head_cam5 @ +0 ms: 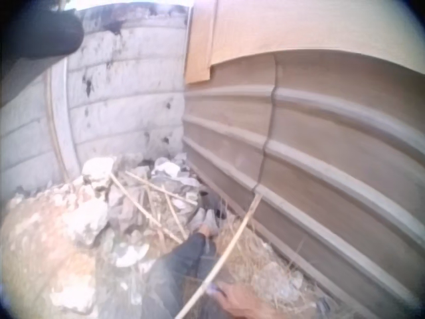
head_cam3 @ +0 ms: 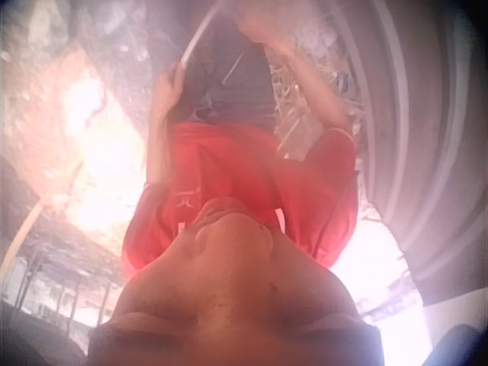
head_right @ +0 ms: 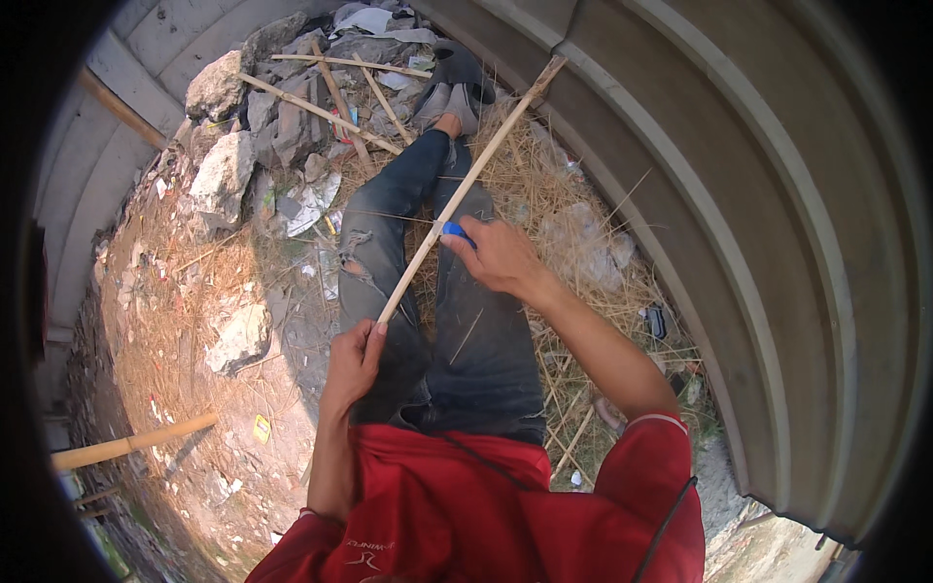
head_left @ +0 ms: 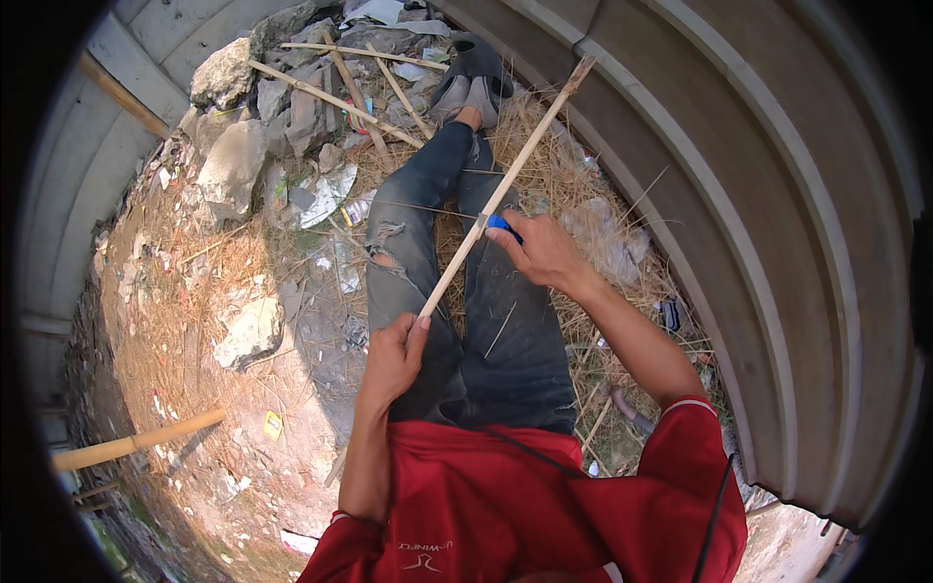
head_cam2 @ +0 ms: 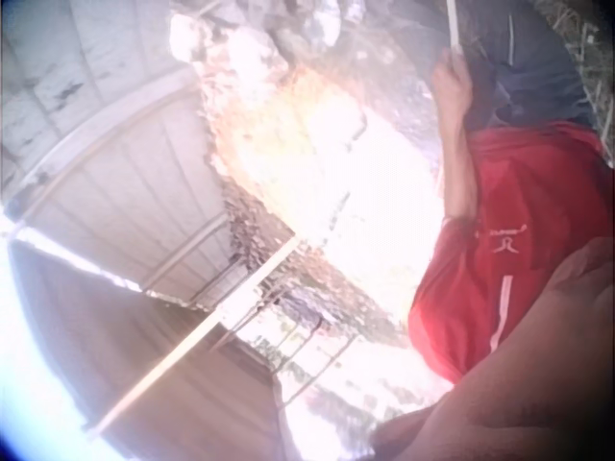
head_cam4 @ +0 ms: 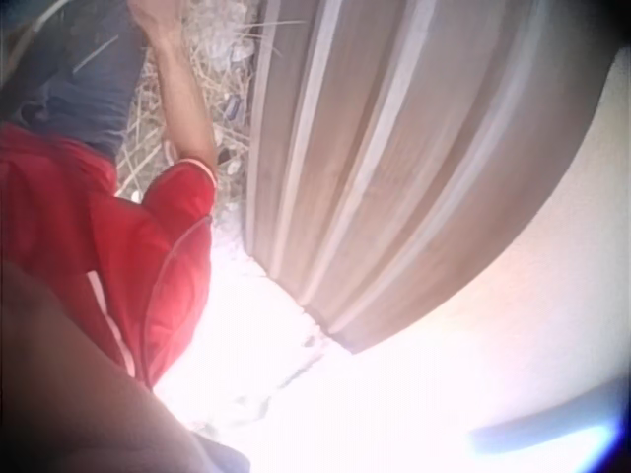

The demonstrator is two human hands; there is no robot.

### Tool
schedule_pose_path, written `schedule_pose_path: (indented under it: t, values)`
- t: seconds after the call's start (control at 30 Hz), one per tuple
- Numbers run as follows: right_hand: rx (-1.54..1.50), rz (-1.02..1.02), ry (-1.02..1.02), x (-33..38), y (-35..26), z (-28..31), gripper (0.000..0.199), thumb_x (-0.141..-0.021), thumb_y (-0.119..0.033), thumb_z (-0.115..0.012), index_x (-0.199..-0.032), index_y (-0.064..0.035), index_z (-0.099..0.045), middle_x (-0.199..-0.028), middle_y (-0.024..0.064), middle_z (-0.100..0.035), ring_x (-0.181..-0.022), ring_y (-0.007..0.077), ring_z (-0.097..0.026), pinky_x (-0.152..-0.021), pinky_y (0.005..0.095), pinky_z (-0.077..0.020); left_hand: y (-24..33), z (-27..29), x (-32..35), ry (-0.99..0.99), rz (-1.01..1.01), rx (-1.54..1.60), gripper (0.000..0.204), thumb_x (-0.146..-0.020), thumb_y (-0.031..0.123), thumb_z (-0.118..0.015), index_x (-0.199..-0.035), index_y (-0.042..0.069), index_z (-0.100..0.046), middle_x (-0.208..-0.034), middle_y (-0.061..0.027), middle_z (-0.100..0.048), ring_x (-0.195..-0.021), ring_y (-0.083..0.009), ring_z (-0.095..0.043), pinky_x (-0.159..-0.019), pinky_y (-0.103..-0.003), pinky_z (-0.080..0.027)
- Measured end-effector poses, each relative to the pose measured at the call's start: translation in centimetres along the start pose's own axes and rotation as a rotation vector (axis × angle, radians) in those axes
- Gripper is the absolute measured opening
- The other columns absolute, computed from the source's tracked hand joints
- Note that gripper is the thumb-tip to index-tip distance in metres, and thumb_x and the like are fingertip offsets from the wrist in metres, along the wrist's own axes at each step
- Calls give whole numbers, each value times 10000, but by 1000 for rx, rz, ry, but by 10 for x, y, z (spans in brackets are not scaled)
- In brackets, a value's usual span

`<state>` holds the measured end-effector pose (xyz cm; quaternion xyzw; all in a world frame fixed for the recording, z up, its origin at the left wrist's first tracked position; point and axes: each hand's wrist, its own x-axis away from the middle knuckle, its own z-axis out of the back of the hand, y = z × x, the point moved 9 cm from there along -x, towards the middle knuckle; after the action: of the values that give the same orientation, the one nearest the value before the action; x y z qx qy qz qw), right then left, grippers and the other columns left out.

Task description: The person sits on the ground and uses a blue utility knife to shave thin strips from a long bamboo stick. They hold the stick with their left hand and pull the knife along its length with their right hand, creating a pile of bamboo shavings on the ground.

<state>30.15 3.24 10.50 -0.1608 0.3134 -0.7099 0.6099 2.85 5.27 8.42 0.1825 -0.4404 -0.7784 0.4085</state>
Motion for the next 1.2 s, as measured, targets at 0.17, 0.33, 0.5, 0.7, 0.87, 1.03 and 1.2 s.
schedule_pose_path:
  t: [0.17, 0.33, 0.5, 0.7, 0.87, 1.03, 1.2]
  values:
    - [55, -351, 285, -36, 151, 118, 597, -1004, -527, -562, -863, 43, -665, -690, 238, -601, -680, 410, -581, -695, 499, -427, -14, 0, 24, -116, 26, -7, 370, -1052, 274, -623, -813, -8, -606, -567, -182, -502, -467, -265, -494, -510, -403, -393]
    - [77, -325, 346, -26, 154, 115, 528, -979, -501, -612, -895, 15, -686, -713, 237, -606, -692, 411, -565, -692, 484, -422, -25, -11, 30, -121, 62, 56, 394, -1051, 278, -624, -788, -13, -590, -568, -184, -484, -480, -242, -459, -512, -389, -385]
    - [137, -300, 332, -15, 137, 109, 509, -967, -507, -638, -884, -9, -701, -702, 221, -617, -687, 423, -583, -657, 487, -428, -53, -5, 33, -162, 99, 70, 414, -1056, 295, -618, -784, -16, -603, -564, -113, -489, -504, -167, -441, -513, -373, -370]
    - [196, -218, 372, -10, 130, 112, 485, -961, -506, -665, -848, -35, -698, -680, 197, -629, -677, 410, -626, -642, 494, -455, -66, -8, 33, -299, 222, 191, 452, -1082, 365, -568, -804, 15, -637, -562, -11, -473, -522, -94, -420, -504, -318, -331]
    - [276, -72, 382, -5, 106, 107, 420, -949, -457, -712, -862, -46, -703, -650, 149, -640, -657, 349, -654, -613, 455, -480, -66, -16, 35, -371, 315, 287, 453, -1098, 383, -538, -822, 39, -641, -564, 35, -450, -524, -61, -399, -496, -287, -302]
    - [72, -107, 557, 3, 109, 126, 320, -905, -360, -787, -959, -55, -710, -740, 78, -681, -698, 300, -687, -640, 430, -513, -68, -17, 34, -359, 326, 300, 464, -1098, 394, -538, -822, 34, -639, -563, 38, -440, -524, -62, -395, -495, -288, -299]
    - [237, 109, 552, -5, 90, 133, 287, -872, -292, -809, -1062, -88, -739, -945, 76, -720, -869, 287, -706, -729, 421, -538, -68, -10, 30, -330, 310, 260, 466, -1089, 388, -557, -808, 27, -646, -559, 23, -454, -524, -69, -409, -497, -298, -308]
